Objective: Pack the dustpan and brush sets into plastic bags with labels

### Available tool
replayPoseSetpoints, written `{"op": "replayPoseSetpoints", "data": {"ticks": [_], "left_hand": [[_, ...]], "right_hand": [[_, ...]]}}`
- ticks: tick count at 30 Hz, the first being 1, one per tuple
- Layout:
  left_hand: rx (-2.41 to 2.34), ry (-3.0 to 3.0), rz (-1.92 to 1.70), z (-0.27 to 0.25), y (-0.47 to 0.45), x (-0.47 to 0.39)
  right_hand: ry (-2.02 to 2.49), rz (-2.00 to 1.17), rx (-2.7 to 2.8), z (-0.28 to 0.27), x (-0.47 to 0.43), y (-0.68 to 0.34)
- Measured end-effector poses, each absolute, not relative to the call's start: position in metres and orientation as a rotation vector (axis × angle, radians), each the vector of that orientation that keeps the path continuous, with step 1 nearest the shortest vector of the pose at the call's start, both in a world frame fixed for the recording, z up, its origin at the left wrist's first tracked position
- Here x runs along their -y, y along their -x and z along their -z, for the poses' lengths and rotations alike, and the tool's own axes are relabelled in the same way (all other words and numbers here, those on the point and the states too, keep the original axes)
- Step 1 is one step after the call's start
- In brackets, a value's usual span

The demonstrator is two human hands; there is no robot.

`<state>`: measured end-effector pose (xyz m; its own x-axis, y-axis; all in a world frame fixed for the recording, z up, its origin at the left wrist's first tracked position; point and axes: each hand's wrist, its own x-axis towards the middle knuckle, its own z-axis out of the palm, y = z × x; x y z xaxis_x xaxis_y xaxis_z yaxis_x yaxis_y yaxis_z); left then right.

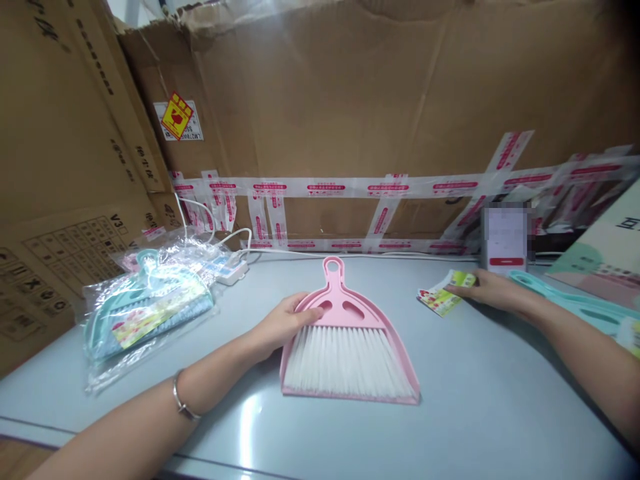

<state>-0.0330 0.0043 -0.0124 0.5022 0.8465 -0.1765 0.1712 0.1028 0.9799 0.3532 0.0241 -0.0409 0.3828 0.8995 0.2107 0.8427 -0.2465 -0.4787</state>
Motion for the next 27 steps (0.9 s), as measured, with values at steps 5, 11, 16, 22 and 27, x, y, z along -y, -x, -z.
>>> {"op": "replayPoseSetpoints", "data": {"ticks": [5, 11, 16, 22, 27], "left_hand": [[-0.995, -1.32, -0.721, 0.012, 0.03, -0.004], [-1.073, -1.319, -0.873, 0.017, 0.026, -0.005], [-1.039, -1.313, -0.912, 0.021, 0.024, -0.006], [-0.996, -1.205, -0.955, 0.024, 0.02, -0.006], [-0.974, -1.15, -1.007, 0.021, 0.02, -0.003]], "right_hand": [[2.043, -0.146, 1.503, 0.016, -0.016, -0.312], [1.324, -0.466, 1.52, -0.015, 0.031, -0.216], [0.875, -1.294, 1.335, -0.017, 0.077, -0.157], [1.106, -1.308, 1.17, 0.021, 0.05, -0.152], [1.202, -1.159, 1.212, 0.033, 0.034, -0.159]]}}
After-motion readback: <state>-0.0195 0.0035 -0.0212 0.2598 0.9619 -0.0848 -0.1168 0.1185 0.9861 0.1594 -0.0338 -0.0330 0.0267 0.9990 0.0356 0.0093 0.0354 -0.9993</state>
